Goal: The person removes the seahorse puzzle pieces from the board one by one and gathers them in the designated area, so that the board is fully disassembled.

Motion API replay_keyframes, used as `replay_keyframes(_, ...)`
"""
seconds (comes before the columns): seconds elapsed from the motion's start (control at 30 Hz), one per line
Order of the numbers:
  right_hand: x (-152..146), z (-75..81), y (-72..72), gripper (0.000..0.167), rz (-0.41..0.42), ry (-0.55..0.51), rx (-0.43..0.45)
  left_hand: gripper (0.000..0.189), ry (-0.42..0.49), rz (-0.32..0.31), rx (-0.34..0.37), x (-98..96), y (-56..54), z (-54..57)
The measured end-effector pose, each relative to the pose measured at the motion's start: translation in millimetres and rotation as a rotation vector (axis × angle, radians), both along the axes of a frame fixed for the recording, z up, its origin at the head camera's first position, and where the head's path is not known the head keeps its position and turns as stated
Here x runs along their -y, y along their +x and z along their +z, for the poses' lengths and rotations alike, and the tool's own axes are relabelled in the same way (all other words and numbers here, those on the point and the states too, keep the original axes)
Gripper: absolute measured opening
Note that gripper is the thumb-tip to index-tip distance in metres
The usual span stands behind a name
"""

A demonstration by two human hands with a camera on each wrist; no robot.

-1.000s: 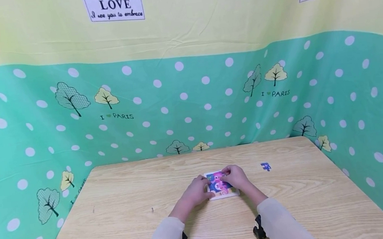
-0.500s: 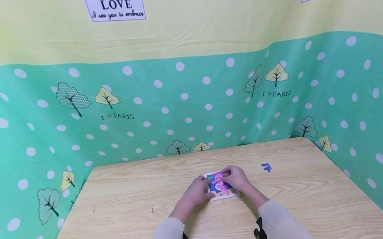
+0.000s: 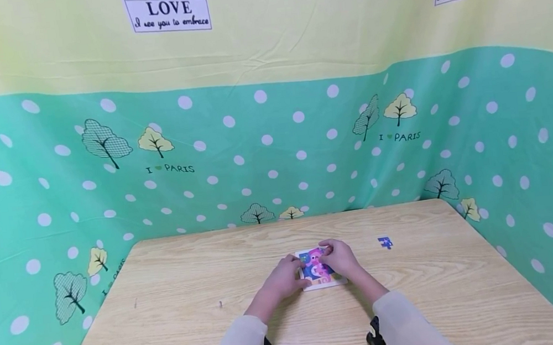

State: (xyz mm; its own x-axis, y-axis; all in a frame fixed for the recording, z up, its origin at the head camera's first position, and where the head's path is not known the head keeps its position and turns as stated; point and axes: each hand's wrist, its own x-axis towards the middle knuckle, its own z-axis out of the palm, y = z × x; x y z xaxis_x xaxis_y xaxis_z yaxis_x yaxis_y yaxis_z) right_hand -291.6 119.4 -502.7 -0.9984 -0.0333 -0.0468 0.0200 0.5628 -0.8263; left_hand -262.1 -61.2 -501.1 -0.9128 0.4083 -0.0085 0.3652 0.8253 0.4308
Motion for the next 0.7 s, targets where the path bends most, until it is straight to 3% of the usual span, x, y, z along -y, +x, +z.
replay_keyframes(0.7,2.1,0.1,-0.1,0.035,0.026,-0.007,-0.02,0.049,-0.003,0.001,0.007,-1.0,-0.2,1.0)
